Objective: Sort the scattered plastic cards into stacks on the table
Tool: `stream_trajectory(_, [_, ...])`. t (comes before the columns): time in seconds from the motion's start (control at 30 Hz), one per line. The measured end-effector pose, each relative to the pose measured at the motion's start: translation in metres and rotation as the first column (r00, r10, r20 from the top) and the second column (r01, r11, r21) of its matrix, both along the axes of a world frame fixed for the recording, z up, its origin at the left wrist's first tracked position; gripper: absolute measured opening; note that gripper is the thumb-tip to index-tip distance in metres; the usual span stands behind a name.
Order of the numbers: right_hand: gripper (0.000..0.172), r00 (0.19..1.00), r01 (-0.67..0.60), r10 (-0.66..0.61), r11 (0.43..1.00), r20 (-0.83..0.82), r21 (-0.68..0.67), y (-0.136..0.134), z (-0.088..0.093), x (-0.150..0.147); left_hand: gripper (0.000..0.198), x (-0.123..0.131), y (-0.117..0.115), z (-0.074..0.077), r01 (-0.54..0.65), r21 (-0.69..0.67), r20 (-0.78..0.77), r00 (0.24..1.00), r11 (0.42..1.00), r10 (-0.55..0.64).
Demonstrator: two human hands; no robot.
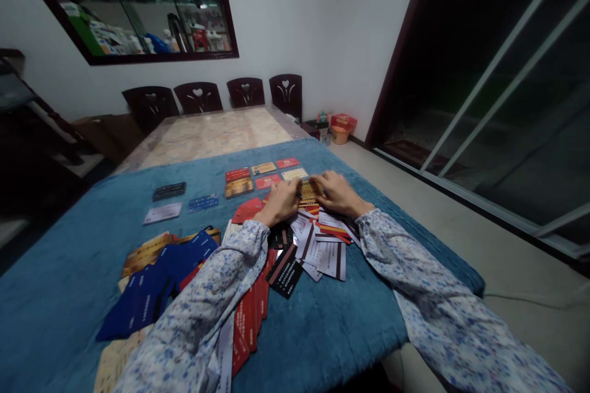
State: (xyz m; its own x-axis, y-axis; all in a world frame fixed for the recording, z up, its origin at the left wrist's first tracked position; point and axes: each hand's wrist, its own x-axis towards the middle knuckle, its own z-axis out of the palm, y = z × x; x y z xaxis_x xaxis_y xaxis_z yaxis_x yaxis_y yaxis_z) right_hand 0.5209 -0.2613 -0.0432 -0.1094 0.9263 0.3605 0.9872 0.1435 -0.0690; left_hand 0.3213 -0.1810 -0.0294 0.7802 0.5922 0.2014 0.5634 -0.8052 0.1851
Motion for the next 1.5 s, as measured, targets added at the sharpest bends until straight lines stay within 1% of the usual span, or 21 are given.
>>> stream_trajectory(0.13, [0.052, 1.0, -0.009, 0.009, 1.0, 0.016, 0.014, 0.0, 0.0, 0.001, 0.047, -0.001, -0.001, 0.001, 0.0, -0.003, -0.004, 1.0, 1.0, 0.0])
stream_trajectory(0.3, [0.053, 0.999, -0.011, 0.011, 1.0, 0.05, -0.007, 0.002, -0.001, 0.003, 0.05, -0.001, -0.003, 0.004, -0.007, -0.011, -0.008, 1.0, 1.0, 0.006])
stream_trajectory(0.43, [0.054, 0.996, -0.016, 0.019, 0.999, 0.085, -0.035, 0.002, 0.001, 0.006, 0.044, -0.001, -0.003, 0.006, -0.001, -0.014, -0.02, 1.0, 1.0, 0.001])
stream_trajectory(0.63, [0.054, 0.993, -0.019, 0.029, 0.996, 0.119, -0.09, 0.001, 0.006, 0.009, 0.039, -0.001, 0.0, 0.003, 0.007, -0.006, -0.025, 1.0, 1.0, -0.007])
stream_trajectory(0.77, [0.054, 0.992, -0.038, 0.048, 0.996, 0.116, -0.082, 0.0, 0.009, 0.01, 0.041, -0.002, 0.002, 0.003, 0.003, 0.018, -0.028, 1.0, 1.0, -0.002])
stream_trajectory(0.93, [0.055, 0.992, -0.049, 0.057, 0.996, 0.108, -0.069, 0.001, 0.009, 0.012, 0.032, -0.002, 0.002, 0.006, 0.021, 0.051, -0.032, 0.999, 0.998, -0.019])
stream_trajectory(1.07, [0.052, 0.993, -0.071, 0.077, 0.995, 0.094, -0.067, 0.003, 0.009, 0.014, 0.029, -0.003, 0.001, 0.011, 0.033, 0.063, -0.059, 0.998, 0.997, -0.03])
stream_trajectory(1.3, [0.047, 0.991, -0.093, 0.104, 0.988, 0.09, -0.12, 0.007, 0.014, 0.013, 0.024, -0.007, 0.001, 0.017, 0.038, 0.046, -0.122, 0.992, 0.998, -0.032])
stream_trajectory(1.4, [0.041, 0.99, -0.094, 0.109, 0.984, 0.09, -0.149, 0.007, 0.019, 0.009, 0.024, -0.008, 0.005, 0.015, 0.043, 0.055, -0.137, 0.99, 0.998, -0.035])
stream_trajectory(1.5, [0.031, 0.988, -0.103, 0.121, 0.979, 0.096, -0.174, 0.008, 0.025, 0.006, 0.023, -0.01, 0.008, 0.015, 0.047, 0.071, -0.151, 0.988, 0.996, -0.036])
